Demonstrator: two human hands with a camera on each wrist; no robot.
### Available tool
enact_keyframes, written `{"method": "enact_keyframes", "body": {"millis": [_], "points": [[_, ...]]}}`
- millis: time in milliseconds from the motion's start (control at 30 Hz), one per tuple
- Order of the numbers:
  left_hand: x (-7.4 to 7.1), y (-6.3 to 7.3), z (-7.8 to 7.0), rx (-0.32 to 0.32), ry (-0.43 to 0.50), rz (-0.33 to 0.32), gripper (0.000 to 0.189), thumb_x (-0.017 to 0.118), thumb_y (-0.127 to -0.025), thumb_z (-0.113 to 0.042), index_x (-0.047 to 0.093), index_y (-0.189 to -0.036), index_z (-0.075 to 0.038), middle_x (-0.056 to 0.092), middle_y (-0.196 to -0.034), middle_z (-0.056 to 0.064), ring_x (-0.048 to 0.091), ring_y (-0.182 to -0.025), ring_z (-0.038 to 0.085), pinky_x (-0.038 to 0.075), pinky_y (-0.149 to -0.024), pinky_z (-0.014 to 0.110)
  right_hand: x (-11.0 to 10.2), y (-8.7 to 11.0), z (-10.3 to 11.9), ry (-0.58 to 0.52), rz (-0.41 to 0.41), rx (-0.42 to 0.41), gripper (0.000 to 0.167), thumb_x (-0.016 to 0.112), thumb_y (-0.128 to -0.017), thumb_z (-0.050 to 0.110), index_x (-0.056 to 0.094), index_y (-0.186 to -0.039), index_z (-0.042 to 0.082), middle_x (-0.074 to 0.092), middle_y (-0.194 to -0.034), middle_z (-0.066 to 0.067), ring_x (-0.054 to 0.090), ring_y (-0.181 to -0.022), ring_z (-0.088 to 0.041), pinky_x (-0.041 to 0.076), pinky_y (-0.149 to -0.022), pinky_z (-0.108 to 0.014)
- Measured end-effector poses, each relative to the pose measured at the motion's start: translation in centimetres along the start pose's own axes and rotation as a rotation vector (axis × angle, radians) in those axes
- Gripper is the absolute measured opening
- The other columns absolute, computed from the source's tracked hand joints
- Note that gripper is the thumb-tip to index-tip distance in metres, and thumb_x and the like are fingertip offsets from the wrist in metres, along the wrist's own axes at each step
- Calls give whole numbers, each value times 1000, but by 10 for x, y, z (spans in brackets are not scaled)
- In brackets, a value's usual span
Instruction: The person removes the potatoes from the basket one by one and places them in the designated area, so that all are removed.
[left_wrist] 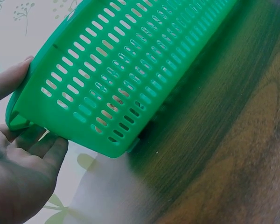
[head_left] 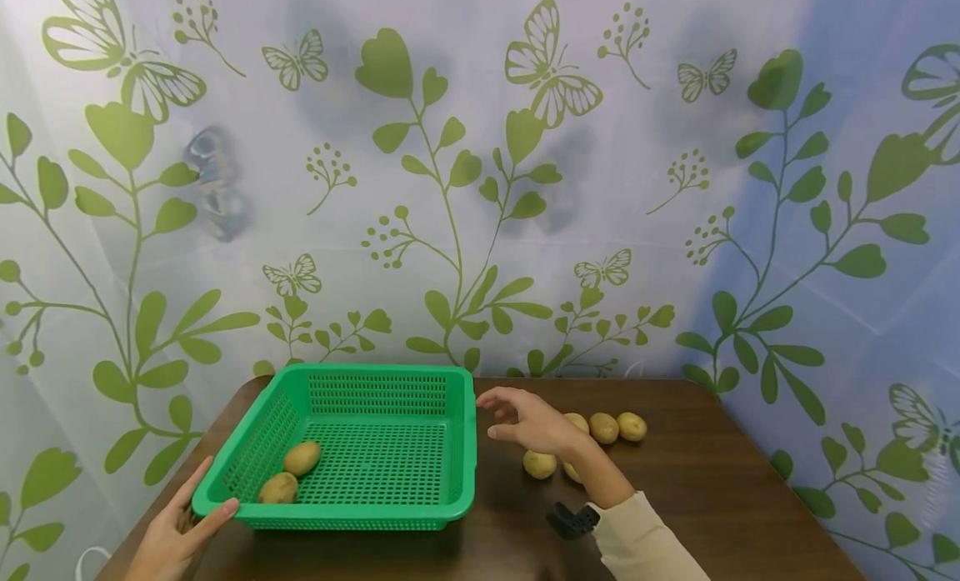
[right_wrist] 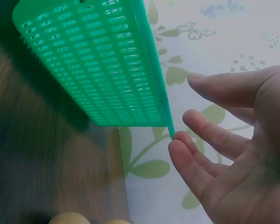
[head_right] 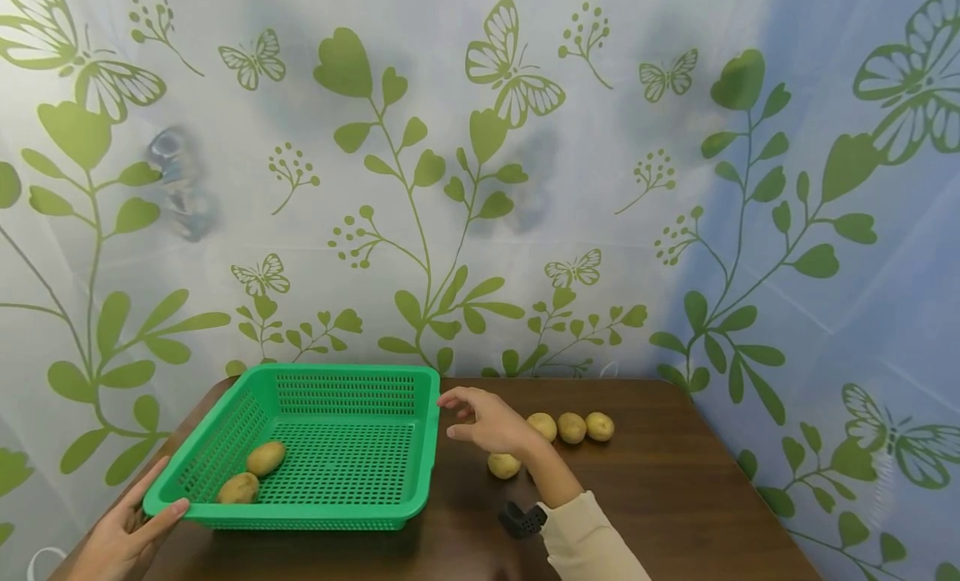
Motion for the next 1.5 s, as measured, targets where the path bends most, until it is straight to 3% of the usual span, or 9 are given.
{"method": "enact_keyframes", "body": {"millis": [267,533,667,867,1133,1200,1267,1367,1500], "points": [[1,-3,3,-4,38,4,91,60,-108,-23,-10,-163,-3,1,-163,38,42,-98,-27,49,-80,9,5,-11,11,-65,102,-25,39,67,-103,9,60,-141,11,56,-139,-10,54,-125,-37,50,-101,-43],[-3,-3,9,-29,32,15,91,59,-109,-27,-10,-165,-7,13,-161,29,47,-100,-23,52,-84,15,15,-27,26,-23,182,-54,38,68,-103,12,61,-139,21,57,-137,3,57,-122,-24,50,-99,-34],[-2,-3,10,-13,114,7,90,60,-108,-19,-9,-164,-5,16,-156,24,51,-101,-20,53,-85,16,20,-36,37,-12,219,-79,38,68,-103,12,61,-139,22,57,-136,4,57,-121,-19,50,-99,-31],[2,-4,8,7,193,0,91,61,-107,-12,-9,-164,-4,7,-157,28,52,-102,-18,53,-85,16,27,-50,50,-33,238,-102,38,69,-102,14,60,-139,21,57,-135,7,56,-121,-20,50,-99,-28],[0,-5,6,2,165,-3,91,61,-107,-14,-9,-164,-3,9,-159,30,52,-101,-19,53,-84,16,41,-68,66,-6,275,-142,41,70,-102,14,60,-141,17,57,-142,3,56,-123,-18,48,-101,-28],[0,-5,7,9,184,2,91,61,-107,-12,-9,-164,-2,23,-155,23,53,-102,-18,54,-85,17,45,-74,72,1,285,-164,42,69,-102,13,59,-142,14,57,-144,0,57,-123,-18,48,-101,-27],[-1,-5,8,12,186,3,91,62,-106,-12,-9,-164,-2,41,-143,4,54,-102,-16,54,-85,17,50,-79,78,3,296,-180,43,70,-102,13,59,-143,13,57,-144,0,57,-122,-18,48,-100,-27],[-2,-6,10,1,189,13,92,62,-106,-12,-10,-163,-2,48,-120,-26,56,-101,-14,55,-85,20,58,-88,85,-3,311,-172,43,71,-102,14,59,-143,15,57,-142,6,57,-121,-15,50,-97,-26],[-3,-6,10,-24,165,17,93,62,-107,-15,-11,-163,-4,50,-125,-23,55,-100,-15,55,-84,20,67,-98,93,-25,334,-153,41,71,-101,16,61,-141,19,57,-142,7,57,-120,-13,51,-93,-26]]}}
Point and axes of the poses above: each hand's wrist, its own y-axis away from the middle knuckle, its own x-axis out of the palm, z = x × y, the point moved 5 cm from there along -y, towards the middle knuckle
